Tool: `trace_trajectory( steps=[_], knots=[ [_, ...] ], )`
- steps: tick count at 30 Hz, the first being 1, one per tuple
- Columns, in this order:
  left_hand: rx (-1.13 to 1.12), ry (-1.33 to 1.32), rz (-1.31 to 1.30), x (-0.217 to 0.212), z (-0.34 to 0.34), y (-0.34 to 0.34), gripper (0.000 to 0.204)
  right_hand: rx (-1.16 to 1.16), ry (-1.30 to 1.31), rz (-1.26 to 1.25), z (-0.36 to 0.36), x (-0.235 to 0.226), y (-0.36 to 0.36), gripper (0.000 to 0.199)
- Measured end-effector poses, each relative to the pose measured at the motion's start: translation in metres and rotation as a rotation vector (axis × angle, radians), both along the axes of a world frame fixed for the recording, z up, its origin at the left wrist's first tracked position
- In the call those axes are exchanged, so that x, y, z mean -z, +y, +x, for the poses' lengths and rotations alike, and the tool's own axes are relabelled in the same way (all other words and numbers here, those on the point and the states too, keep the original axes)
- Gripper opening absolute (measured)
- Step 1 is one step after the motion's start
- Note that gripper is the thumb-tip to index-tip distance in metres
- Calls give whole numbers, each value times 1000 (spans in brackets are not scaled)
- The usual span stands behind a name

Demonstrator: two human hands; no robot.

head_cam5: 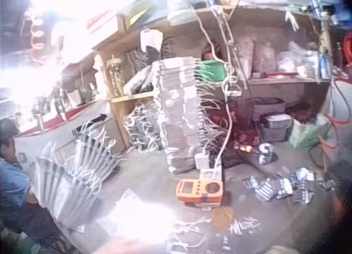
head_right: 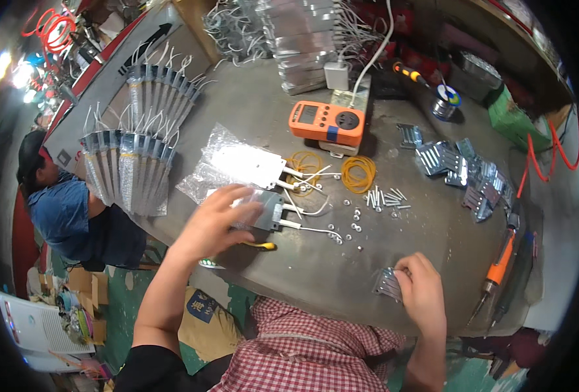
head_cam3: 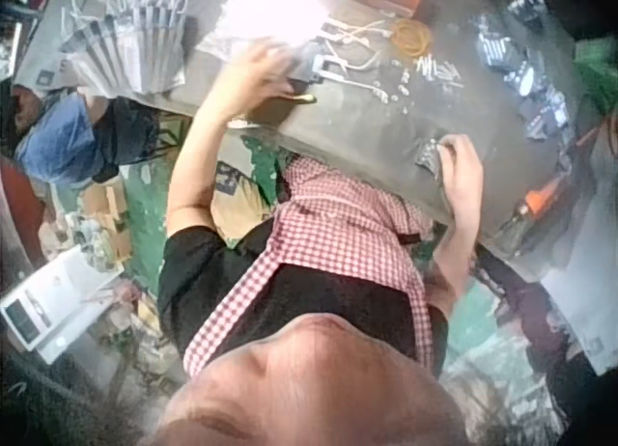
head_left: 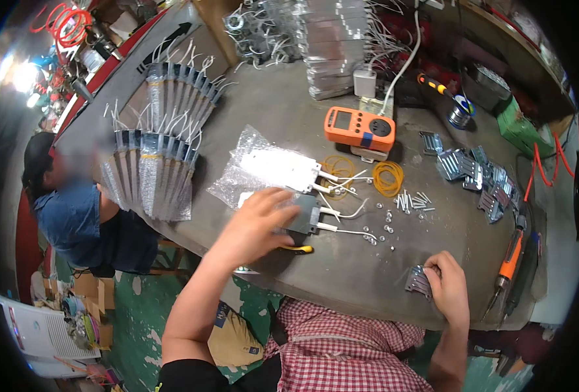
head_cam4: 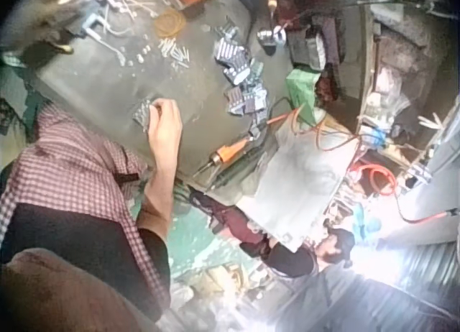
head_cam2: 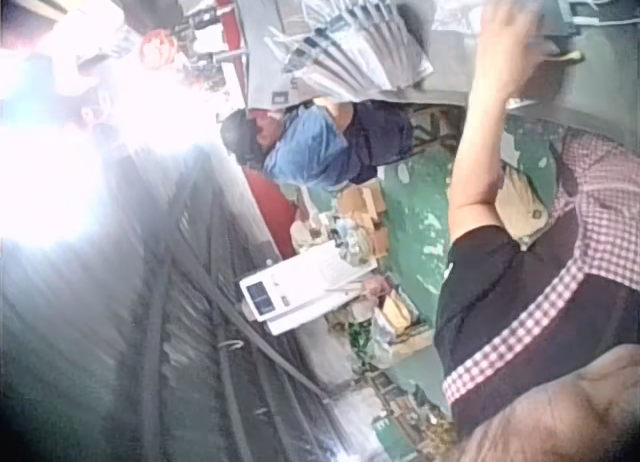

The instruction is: Assembling small metal components using screws and a power screwdriver at a workbench.

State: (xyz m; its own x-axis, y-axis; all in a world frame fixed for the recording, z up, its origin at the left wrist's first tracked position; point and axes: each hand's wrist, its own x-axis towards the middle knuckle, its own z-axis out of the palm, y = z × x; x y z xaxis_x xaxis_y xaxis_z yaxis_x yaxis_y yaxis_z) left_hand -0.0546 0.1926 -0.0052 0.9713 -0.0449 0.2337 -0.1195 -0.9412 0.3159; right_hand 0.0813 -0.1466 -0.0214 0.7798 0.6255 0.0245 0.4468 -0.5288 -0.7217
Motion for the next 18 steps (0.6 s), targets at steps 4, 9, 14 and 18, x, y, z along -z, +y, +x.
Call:
trace_trajectory(
  steps=[4,9,14,18],
  knots=[
    [-68,90,15,3,16,-3,66,30,31,25,-5,-1,-4,13],
    [-158,42,14,-3,-3,10,74,122,100,97,-12,3,-9,16],
    [-349,-150,-964,-27,-37,-47,89,-151,-263,336,-53,4,27,39],
    [-179,-183,-776,8,-38,-120,100,-306,-109,445,-84,8,73,61]
  ],
)
